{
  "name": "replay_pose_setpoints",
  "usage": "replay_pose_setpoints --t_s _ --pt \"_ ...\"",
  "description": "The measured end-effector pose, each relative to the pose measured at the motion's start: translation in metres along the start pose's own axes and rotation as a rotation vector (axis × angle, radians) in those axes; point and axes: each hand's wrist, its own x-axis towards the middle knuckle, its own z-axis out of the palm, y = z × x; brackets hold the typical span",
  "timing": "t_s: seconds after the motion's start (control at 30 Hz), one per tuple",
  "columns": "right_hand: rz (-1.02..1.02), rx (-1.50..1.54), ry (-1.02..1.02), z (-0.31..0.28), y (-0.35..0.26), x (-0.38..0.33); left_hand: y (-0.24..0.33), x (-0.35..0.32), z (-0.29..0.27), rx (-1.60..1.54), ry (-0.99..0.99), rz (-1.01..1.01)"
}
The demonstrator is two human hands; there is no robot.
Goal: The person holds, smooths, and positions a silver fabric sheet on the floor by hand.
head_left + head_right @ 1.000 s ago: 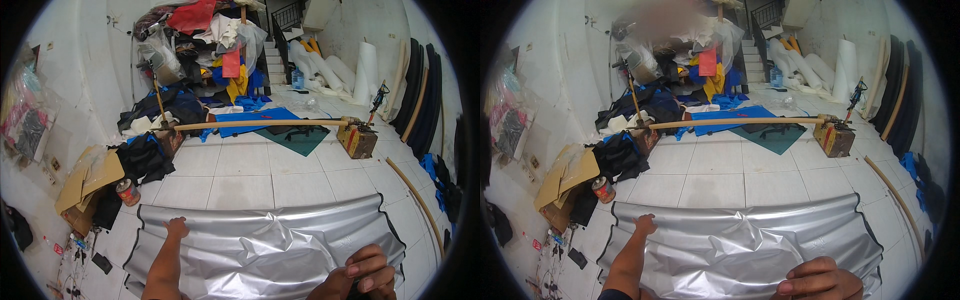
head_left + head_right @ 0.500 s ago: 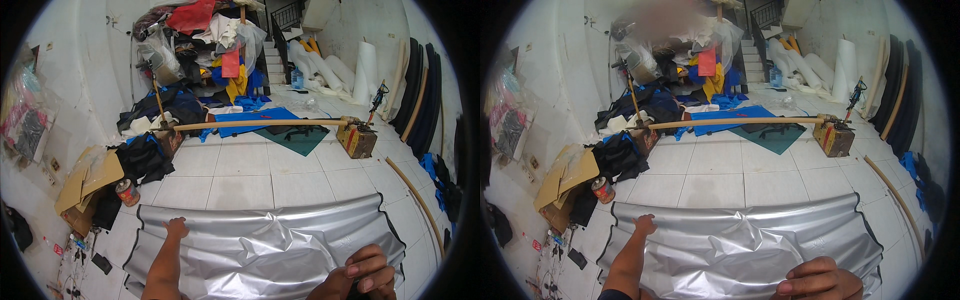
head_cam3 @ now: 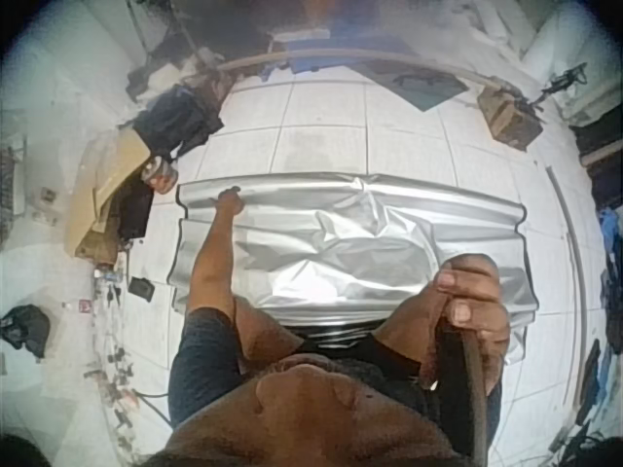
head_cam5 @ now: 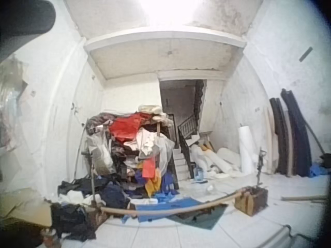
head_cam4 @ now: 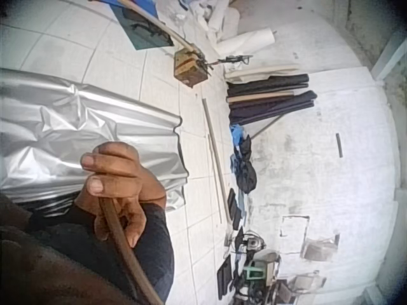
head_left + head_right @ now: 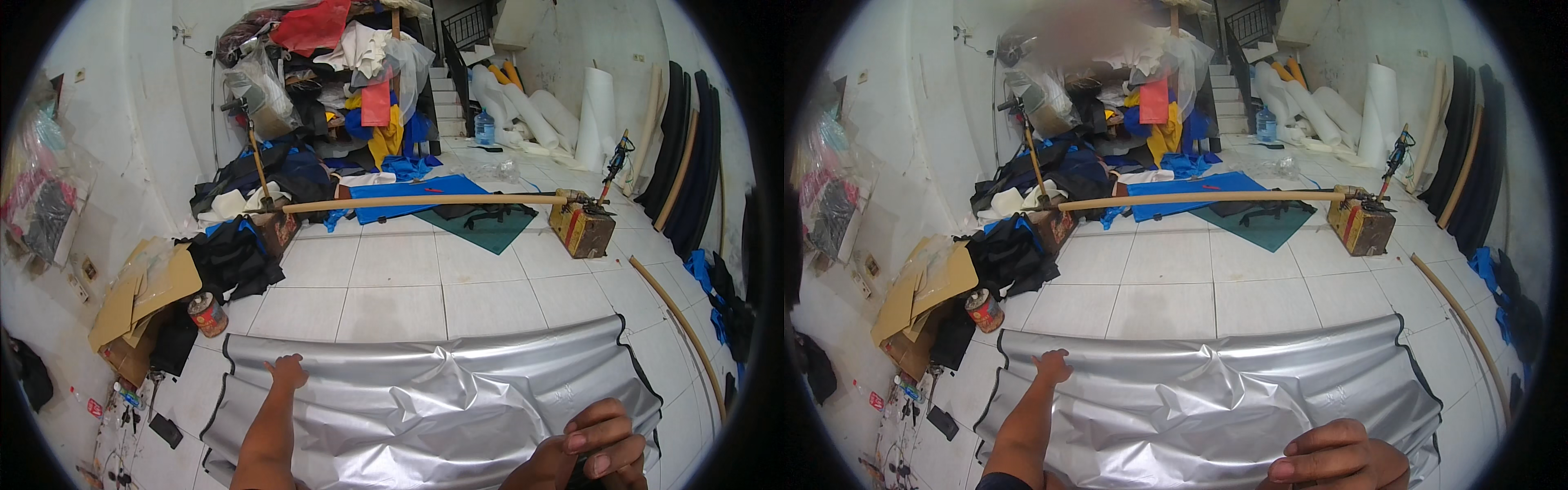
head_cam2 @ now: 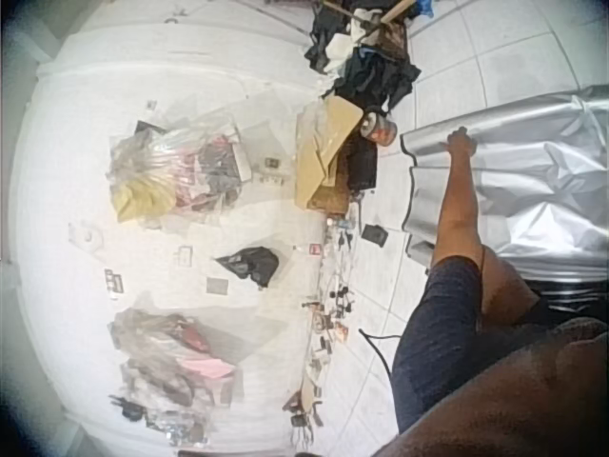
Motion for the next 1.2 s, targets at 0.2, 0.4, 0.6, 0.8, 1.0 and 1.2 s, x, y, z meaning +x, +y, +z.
replay_pose_setpoints --t_s 0.2,0.4,0.6,0.8,1.0,1.2 --pt "0.007 0.002 0.032 0.002 -0.001 -0.002 0.002 -0.003 -0.004 0.003 -0.007 0.002" --pt "0.031 0.01 0.054 0.005 -0.002 -0.001 0.001 -0.003 -0.003 0.011 -0.001 -0.004" --pt "-0.097 -0.124 0.12 0.004 0.018 -0.003 0.003 -0.004 -0.004 0.012 -0.012 -0.007" --pt "-0.219 -0.361 0.251 0.01 0.031 -0.01 0.001 -0.003 -0.002 0.018 -0.013 -0.012" --pt "-0.214 -0.378 0.221 0.005 0.03 -0.009 0.002 -0.002 -0.003 0.024 -0.018 -0.011" --pt "0.055 -0.016 0.067 0.008 -0.004 0.003 -0.001 -0.003 -0.002 0.019 -0.021 -0.018"
